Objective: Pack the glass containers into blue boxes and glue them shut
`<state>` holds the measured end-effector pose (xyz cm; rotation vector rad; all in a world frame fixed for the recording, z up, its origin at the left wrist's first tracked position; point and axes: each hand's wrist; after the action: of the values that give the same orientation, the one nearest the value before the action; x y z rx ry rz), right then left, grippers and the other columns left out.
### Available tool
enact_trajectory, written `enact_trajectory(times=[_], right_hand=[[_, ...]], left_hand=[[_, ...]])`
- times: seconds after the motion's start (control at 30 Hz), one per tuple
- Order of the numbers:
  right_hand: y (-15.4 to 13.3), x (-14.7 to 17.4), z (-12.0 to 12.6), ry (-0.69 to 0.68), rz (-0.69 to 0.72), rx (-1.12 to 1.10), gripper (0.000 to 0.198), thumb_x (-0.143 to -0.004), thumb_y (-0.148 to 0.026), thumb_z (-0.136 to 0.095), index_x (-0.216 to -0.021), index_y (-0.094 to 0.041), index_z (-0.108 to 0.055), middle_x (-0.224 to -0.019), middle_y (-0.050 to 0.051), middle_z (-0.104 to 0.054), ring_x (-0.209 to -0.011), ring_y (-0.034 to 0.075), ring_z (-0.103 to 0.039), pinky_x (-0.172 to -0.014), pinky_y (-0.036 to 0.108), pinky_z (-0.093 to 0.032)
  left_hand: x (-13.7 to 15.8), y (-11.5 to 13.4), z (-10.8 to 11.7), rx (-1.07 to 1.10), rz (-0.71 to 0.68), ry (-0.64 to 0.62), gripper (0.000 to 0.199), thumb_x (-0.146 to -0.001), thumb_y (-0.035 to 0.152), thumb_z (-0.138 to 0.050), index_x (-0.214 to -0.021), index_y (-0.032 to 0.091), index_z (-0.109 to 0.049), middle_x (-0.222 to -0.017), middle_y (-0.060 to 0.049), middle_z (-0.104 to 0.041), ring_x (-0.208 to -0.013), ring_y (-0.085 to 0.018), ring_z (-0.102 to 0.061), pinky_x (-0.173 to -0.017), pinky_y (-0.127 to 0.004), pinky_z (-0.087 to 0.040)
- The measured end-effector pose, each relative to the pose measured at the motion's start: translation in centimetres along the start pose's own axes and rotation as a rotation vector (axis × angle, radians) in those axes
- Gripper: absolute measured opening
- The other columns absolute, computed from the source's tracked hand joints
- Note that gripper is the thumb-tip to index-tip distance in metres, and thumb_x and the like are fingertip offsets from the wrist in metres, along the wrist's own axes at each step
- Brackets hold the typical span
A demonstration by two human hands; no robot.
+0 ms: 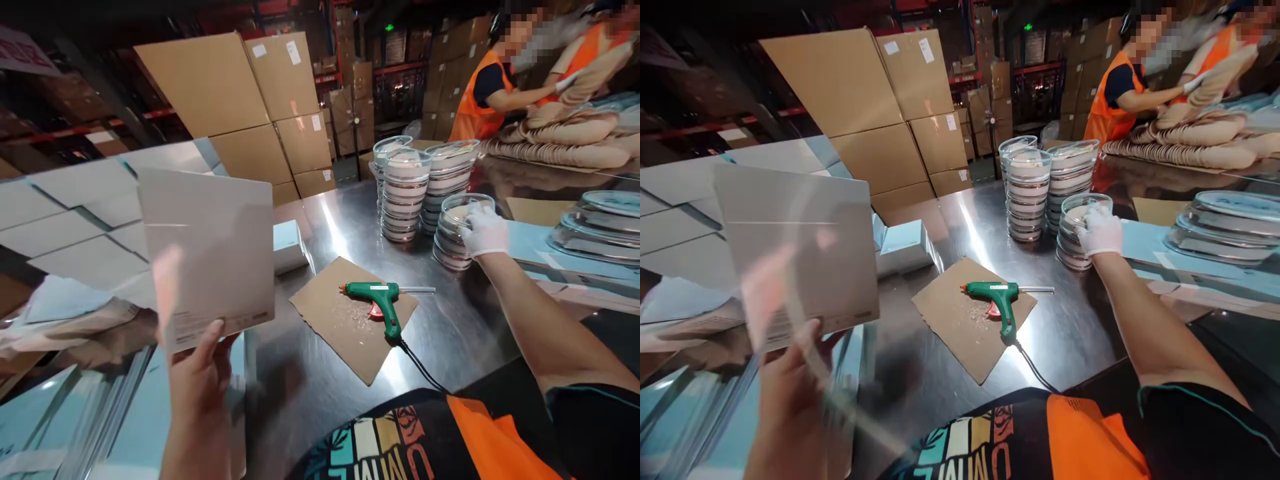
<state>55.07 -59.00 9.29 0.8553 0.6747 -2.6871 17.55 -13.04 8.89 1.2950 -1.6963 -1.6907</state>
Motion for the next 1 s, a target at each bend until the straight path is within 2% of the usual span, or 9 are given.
enact_trajectory(times=[0.07,0.13,0.23,0.37,0.5,0.63,0.73,0.87,1.0], right_hand=[[0.5,0.7,-0.7,-0.023,0.051,-0.006,0.029,-0.103,-0.027,-0.06,-0.089,-0.004,-0.07,-0.126,0.027,-0.075,-0.13,0.029,-0.064,-0.111,0.046,-0.036],[-0.3,1.2,-1.3,-0.028,0.096,-0.001,0.022,-0.102,-0.019,-0.06,-0.085,-0.007,-0.069,-0.123,0.024,-0.077,-0.124,0.025,-0.065,-0.111,0.043,-0.034],[-2.5,1.1,-1.5,-0.015,0.166,0.001,0.01,-0.097,-0.009,-0.064,-0.088,-0.011,-0.069,-0.132,0.025,-0.074,-0.125,0.026,-0.063,-0.113,0.047,-0.031],[-5.3,0.6,-1.6,-0.018,0.295,-0.016,0.015,-0.103,-0.014,-0.061,-0.093,-0.015,-0.072,-0.136,0.02,-0.075,-0.133,0.028,-0.059,-0.124,0.054,-0.017],[-7.3,-0.8,-2.3,-0.029,0.347,-0.037,0.017,-0.102,-0.016,-0.061,-0.094,-0.018,-0.075,-0.121,0.013,-0.08,-0.127,0.025,-0.061,-0.128,0.053,-0.016],[-7.8,-3.8,-2.3,-0.006,0.303,-0.051,0.017,-0.099,-0.013,-0.062,-0.086,-0.017,-0.072,-0.103,0.009,-0.08,-0.124,0.023,-0.059,-0.127,0.052,-0.017],[-7.9,-5.6,-1.6,0.011,0.292,-0.067,0.019,-0.099,-0.015,-0.062,-0.083,-0.017,-0.071,-0.104,0.008,-0.08,-0.123,0.019,-0.058,-0.126,0.047,-0.019],[-8.0,-6.3,-0.7,0.026,0.289,-0.094,0.017,-0.096,-0.014,-0.064,-0.08,-0.015,-0.07,-0.107,0.007,-0.08,-0.12,0.016,-0.059,-0.123,0.041,-0.02],[-7.7,-6.1,-0.3,0.05,0.264,-0.121,0.022,-0.095,-0.015,-0.063,-0.073,-0.017,-0.065,-0.103,0.009,-0.078,-0.121,0.017,-0.058,-0.12,0.041,-0.024]], left_hand=[[0.8,-1.6,-0.9,0.074,0.187,-0.045,0.078,-0.067,0.035,-0.093,-0.135,0.032,-0.056,-0.127,-0.003,-0.066,-0.102,-0.021,-0.066,-0.074,-0.028,-0.058],[1.8,-3.4,-1.7,0.078,0.281,-0.103,0.089,-0.06,0.031,-0.096,-0.138,0.031,-0.053,-0.12,-0.002,-0.066,-0.098,-0.019,-0.065,-0.077,-0.028,-0.058],[2.9,-6.1,-2.7,0.01,0.315,-0.226,0.096,-0.058,0.034,-0.097,-0.142,0.028,-0.05,-0.125,-0.005,-0.066,-0.106,-0.022,-0.066,-0.087,-0.031,-0.056],[3.8,-8.5,-3.4,-0.027,0.316,-0.322,0.099,-0.057,0.038,-0.098,-0.143,0.024,-0.049,-0.13,-0.007,-0.064,-0.11,-0.024,-0.065,-0.093,-0.033,-0.053],[4.3,-9.0,-3.8,-0.02,0.341,-0.354,0.1,-0.055,0.038,-0.096,-0.143,0.023,-0.049,-0.133,-0.009,-0.065,-0.113,-0.028,-0.065,-0.094,-0.036,-0.052],[4.5,-9.0,-4.0,-0.042,0.279,-0.416,0.103,-0.056,0.038,-0.096,-0.148,0.024,-0.052,-0.147,-0.011,-0.061,-0.126,-0.031,-0.062,-0.101,-0.036,-0.052],[4.5,-9.1,-4.1,-0.005,0.278,-0.433,0.109,-0.057,0.036,-0.096,-0.155,0.026,-0.049,-0.154,-0.011,-0.059,-0.129,-0.03,-0.061,-0.102,-0.034,-0.053],[4.7,-9.4,-4.2,0.027,0.335,-0.436,0.106,-0.058,0.03,-0.094,-0.154,0.025,-0.05,-0.146,-0.011,-0.063,-0.113,-0.026,-0.066,-0.091,-0.03,-0.055],[5.1,-9.3,-4.2,-0.046,0.341,-0.413,0.107,-0.052,0.026,-0.092,-0.151,0.024,-0.053,-0.148,-0.013,-0.061,-0.115,-0.029,-0.065,-0.085,-0.03,-0.057]])
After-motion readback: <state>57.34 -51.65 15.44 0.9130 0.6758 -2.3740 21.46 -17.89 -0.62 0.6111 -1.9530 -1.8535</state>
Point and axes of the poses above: each hand's wrist, its own x-axis away from the middle knuckle, its own z-axis out of the back of the hand, y = z × x
